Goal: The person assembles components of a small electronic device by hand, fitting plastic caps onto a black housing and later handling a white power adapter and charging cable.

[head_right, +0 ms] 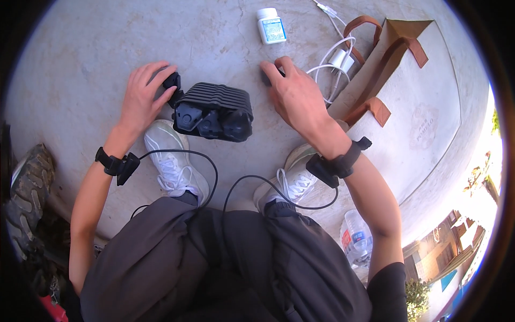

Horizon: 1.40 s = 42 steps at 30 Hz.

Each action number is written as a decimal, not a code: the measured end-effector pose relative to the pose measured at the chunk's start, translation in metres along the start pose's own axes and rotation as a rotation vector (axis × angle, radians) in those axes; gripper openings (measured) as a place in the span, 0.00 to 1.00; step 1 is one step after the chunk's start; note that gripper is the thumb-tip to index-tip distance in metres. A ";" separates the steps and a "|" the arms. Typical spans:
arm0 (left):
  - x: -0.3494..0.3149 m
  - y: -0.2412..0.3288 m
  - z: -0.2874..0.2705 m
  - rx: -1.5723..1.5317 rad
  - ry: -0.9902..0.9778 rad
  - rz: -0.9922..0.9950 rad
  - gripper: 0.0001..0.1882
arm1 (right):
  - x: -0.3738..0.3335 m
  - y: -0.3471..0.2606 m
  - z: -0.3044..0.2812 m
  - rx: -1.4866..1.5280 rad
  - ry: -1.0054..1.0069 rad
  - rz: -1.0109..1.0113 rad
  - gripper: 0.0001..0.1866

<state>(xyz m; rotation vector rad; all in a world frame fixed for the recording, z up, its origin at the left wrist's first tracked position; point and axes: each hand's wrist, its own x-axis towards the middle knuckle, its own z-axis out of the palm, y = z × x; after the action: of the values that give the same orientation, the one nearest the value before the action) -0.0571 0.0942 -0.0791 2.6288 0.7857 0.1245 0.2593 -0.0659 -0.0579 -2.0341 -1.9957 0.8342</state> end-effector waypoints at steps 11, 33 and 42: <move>0.000 0.002 0.000 -0.123 0.031 -0.079 0.20 | 0.003 -0.009 -0.010 0.107 -0.030 0.052 0.23; 0.020 0.054 -0.064 -0.774 0.529 -0.179 0.13 | -0.010 -0.022 -0.043 0.202 0.145 0.000 0.19; 0.008 0.088 -0.055 -0.391 0.140 0.208 0.17 | -0.014 -0.021 -0.051 0.183 0.095 0.035 0.16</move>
<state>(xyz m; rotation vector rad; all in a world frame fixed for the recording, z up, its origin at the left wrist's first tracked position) -0.0168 0.0504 0.0060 2.3360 0.4698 0.4744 0.2674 -0.0646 -0.0017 -1.9725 -1.7688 0.8742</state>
